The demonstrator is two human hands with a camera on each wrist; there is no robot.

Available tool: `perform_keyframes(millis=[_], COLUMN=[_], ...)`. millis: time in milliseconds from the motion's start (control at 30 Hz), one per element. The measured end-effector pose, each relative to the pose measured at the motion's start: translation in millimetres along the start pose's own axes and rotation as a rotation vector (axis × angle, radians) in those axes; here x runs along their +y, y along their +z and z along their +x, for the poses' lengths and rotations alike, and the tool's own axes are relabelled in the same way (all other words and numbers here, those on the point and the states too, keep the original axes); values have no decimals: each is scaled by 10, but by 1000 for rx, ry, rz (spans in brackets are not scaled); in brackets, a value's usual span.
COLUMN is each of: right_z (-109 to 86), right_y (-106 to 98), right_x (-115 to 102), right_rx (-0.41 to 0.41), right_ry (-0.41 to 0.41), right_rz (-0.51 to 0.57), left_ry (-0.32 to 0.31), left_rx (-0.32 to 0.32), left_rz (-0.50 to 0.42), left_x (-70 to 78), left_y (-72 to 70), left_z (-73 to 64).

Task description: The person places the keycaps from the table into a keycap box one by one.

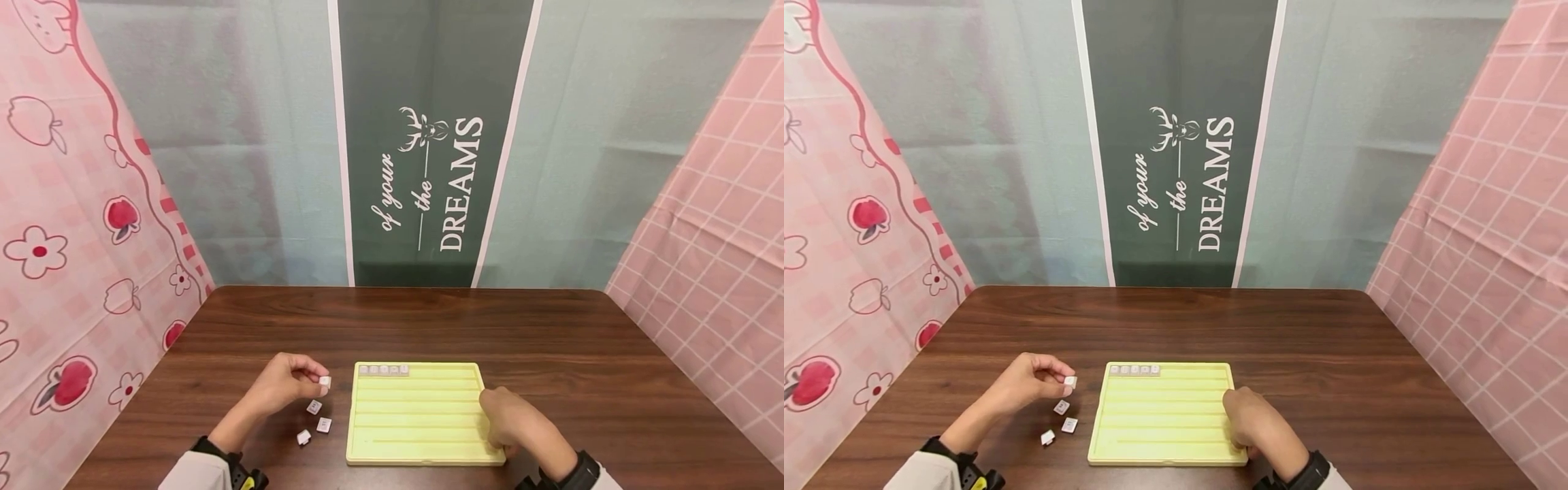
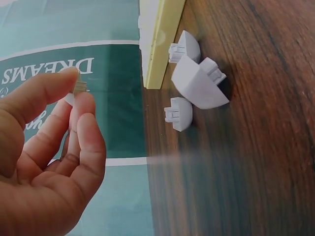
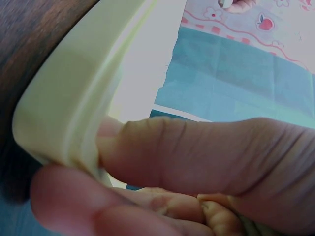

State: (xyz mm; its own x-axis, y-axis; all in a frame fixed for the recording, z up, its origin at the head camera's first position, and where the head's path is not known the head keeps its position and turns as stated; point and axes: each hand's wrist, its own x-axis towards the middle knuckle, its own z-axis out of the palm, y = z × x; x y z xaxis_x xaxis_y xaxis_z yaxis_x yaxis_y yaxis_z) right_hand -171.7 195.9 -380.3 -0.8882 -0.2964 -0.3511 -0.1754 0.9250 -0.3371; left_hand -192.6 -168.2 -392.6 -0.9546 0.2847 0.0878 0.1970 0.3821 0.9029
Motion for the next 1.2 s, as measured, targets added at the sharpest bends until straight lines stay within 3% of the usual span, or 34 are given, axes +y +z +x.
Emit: perform_keyframes(millis=[367,633,767,1200], right_z=[-12,-2,3,1], right_y=[-14,4,-6,14], right_x=[3,-13,-17,-46], right_rx=[3,-2,-10,-5], right_ry=[7,21,50,37], right_rz=[-19,-19,-27,-45], left_ry=[35,33,46,51], left_rx=[58,75,63,30], left_rz=[185,193,184,214], left_x=[82,85,92,80], left_y=[216,323,386,512], left_z=[133,227,275,352])
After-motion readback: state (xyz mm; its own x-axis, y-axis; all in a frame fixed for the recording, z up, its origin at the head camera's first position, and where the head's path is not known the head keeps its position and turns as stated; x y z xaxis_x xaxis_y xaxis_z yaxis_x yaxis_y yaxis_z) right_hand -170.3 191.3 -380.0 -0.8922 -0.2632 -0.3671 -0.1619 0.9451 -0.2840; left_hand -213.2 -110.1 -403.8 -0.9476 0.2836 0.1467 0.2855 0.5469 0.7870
